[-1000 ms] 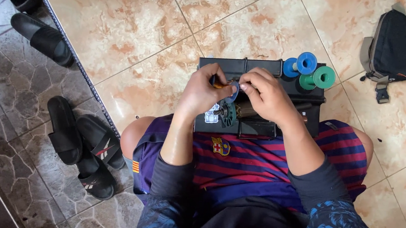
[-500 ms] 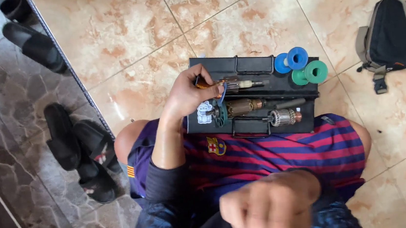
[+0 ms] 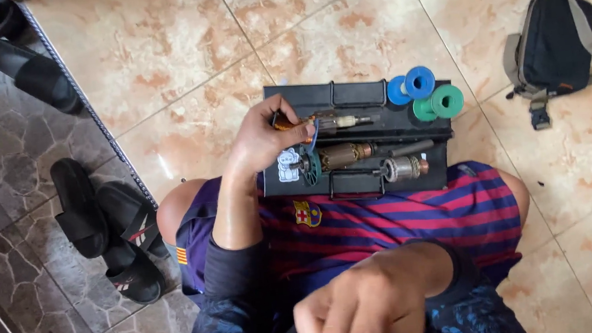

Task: Winding copper wire onto a motor armature as part of a motor repair or rebuilding process.

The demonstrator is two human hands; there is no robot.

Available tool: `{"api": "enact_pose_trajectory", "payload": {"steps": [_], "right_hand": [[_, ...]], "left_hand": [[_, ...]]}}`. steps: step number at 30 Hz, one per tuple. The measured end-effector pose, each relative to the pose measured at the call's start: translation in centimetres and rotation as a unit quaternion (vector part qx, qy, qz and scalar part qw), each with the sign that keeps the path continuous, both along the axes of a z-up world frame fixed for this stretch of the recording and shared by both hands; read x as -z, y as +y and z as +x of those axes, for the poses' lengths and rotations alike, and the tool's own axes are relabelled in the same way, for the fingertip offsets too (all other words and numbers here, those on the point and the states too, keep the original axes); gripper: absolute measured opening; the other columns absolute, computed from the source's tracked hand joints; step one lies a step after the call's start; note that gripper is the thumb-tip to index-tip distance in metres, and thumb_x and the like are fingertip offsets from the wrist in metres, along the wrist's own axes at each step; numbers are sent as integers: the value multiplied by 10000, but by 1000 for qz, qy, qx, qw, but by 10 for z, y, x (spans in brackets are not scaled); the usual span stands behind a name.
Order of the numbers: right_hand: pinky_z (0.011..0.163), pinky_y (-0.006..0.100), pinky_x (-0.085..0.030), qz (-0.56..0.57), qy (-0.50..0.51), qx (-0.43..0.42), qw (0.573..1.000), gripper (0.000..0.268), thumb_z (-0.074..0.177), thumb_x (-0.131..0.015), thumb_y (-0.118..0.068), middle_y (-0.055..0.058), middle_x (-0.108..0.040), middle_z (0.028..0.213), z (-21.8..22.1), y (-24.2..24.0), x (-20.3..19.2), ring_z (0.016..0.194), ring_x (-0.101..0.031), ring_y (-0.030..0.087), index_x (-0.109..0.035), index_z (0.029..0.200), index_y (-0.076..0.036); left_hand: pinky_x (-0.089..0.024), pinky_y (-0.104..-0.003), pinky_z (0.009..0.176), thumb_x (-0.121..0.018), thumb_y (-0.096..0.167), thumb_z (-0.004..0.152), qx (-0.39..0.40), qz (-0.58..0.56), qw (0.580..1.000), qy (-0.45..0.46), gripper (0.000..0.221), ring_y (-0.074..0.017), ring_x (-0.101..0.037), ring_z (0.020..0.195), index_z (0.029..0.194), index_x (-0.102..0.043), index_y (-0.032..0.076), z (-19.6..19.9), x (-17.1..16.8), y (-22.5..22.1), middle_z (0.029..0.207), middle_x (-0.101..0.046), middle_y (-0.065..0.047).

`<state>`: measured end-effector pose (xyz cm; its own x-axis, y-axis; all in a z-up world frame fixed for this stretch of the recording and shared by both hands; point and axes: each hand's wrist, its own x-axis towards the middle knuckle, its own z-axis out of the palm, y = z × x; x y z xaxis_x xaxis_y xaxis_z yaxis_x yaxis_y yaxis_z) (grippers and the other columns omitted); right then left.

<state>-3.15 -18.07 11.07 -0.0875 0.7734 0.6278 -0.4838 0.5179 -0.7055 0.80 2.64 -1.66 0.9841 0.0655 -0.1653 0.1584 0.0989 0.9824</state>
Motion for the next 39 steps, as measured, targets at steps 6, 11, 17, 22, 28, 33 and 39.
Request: {"api": "enact_pose_trajectory", "payload": {"steps": [6, 11, 17, 22, 28, 33, 39], "right_hand": [[774, 453, -521, 27, 50, 13, 998, 287, 1117, -543, -169, 132, -604, 882, -1, 9, 3, 807, -563, 352, -653, 897, -22], [669, 404, -469, -77, 156, 248, 953, 341, 909, -846, -196, 97, -688, 660, 35, -16, 40, 637, -613, 259, -752, 614, -51], [779, 514, -575, -389, -340, 554, 653, 185, 933, -645, 141, 256, -683, 985, 93, 9, 68, 913, -693, 464, -692, 1088, 52], [817, 514, -609, -429, -430, 507, 612, 149, 936, -706, 85, 212, -618, 1103, 89, 12, 94, 979, -689, 443, -680, 1082, 83], [770, 522, -636, -409, -441, 512, 614, 109, 982, -667, 70, 172, -607, 1053, 91, 11, 95, 973, -689, 429, -686, 1089, 61], [698, 466, -596, -411, -461, 509, 600, 98, 1030, -619, 0, 109, -585, 1012, 94, 12, 107, 879, -668, 351, -707, 1074, -13], [557, 433, -488, -375, -532, 521, 552, 120, 1058, -577, -56, 98, -497, 889, 98, 19, 122, 701, -568, 359, -688, 1025, -26]], "left_hand": [[-508, -247, 566, -890, 83, 717, -9, -13, 1000, -6, 265, -147, -595, 639, 844, -667, 16, -4, 0, -6, 681, -620, -127], [-502, -268, 574, -873, 70, 729, -5, -10, 1000, -10, 248, -161, -570, 635, 837, -659, 6, -3, 5, 0, 665, -601, -135], [-495, -264, 556, -901, 100, 696, -7, 2, 1000, -20, 271, -162, -601, 634, 820, -672, 27, 0, 6, 0, 663, -611, -126], [-504, -273, 582, -885, 116, 687, -18, 11, 1000, 3, 264, -170, -614, 653, 810, -670, 26, -1, 4, 1, 659, -607, -134], [-524, -301, 595, -855, 118, 681, 7, 59, 997, 41, 260, -222, -665, 634, 813, -664, 1, -7, -4, 13, 667, -648, -176], [-515, -331, 589, -831, 157, 684, 0, 121, 989, 81, 258, -261, -680, 639, 818, -665, 13, -7, -5, 20, 674, -658, -174], [-516, -328, 600, -828, 200, 690, 17, 155, 983, 96, 254, -260, -684, 635, 822, -684, 38, -6, -7, 20, 671, -667, -151]]}}
